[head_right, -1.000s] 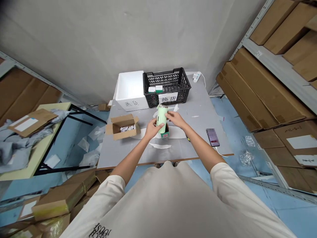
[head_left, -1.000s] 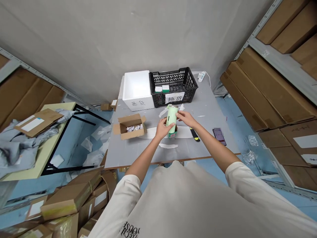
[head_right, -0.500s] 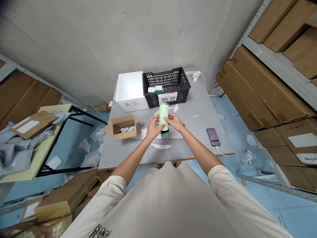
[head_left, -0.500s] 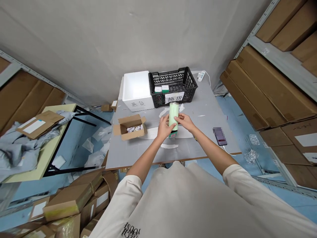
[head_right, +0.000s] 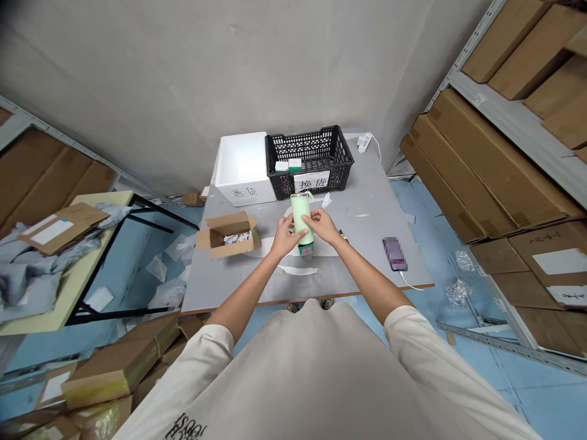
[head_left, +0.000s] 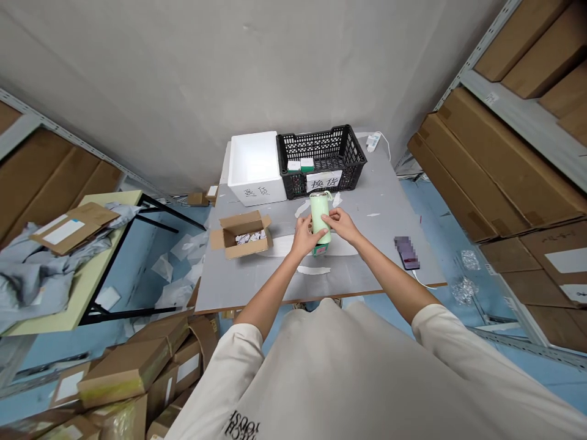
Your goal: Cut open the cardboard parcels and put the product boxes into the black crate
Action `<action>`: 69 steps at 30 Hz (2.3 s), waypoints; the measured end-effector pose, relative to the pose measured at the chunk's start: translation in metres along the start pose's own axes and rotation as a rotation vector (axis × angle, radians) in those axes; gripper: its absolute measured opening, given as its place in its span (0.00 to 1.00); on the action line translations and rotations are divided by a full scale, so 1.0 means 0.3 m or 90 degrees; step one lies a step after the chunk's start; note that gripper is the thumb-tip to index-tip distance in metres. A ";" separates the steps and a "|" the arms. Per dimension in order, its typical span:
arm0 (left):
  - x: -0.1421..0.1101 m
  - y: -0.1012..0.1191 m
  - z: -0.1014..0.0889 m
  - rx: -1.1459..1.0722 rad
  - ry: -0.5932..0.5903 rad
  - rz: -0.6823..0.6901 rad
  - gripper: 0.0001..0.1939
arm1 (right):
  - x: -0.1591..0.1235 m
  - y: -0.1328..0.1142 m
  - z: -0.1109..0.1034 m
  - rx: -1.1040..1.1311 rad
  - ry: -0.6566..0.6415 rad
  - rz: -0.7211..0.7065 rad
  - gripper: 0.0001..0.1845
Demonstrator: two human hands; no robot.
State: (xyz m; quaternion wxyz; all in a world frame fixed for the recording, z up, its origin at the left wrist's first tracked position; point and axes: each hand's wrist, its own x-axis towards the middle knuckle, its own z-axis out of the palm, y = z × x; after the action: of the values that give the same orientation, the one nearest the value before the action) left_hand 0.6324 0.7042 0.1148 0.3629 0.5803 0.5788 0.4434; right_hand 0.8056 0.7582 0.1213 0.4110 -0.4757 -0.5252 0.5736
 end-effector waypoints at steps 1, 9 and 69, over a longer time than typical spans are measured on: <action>0.000 -0.001 0.000 0.001 -0.001 0.001 0.39 | -0.001 -0.001 0.003 0.004 -0.003 0.003 0.33; 0.005 -0.026 -0.015 -0.179 -0.061 0.037 0.39 | -0.007 -0.034 -0.043 -0.026 -0.073 -0.028 0.29; 0.005 -0.022 -0.060 -0.284 -0.002 -0.030 0.38 | -0.098 -0.088 0.058 -0.214 -0.057 -0.195 0.29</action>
State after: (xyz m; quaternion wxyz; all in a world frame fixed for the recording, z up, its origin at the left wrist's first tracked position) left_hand 0.6131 0.7045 0.1151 0.4934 0.4728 0.4793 0.5508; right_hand 0.7942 0.7288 0.1509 0.3847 -0.4264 -0.6968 0.4297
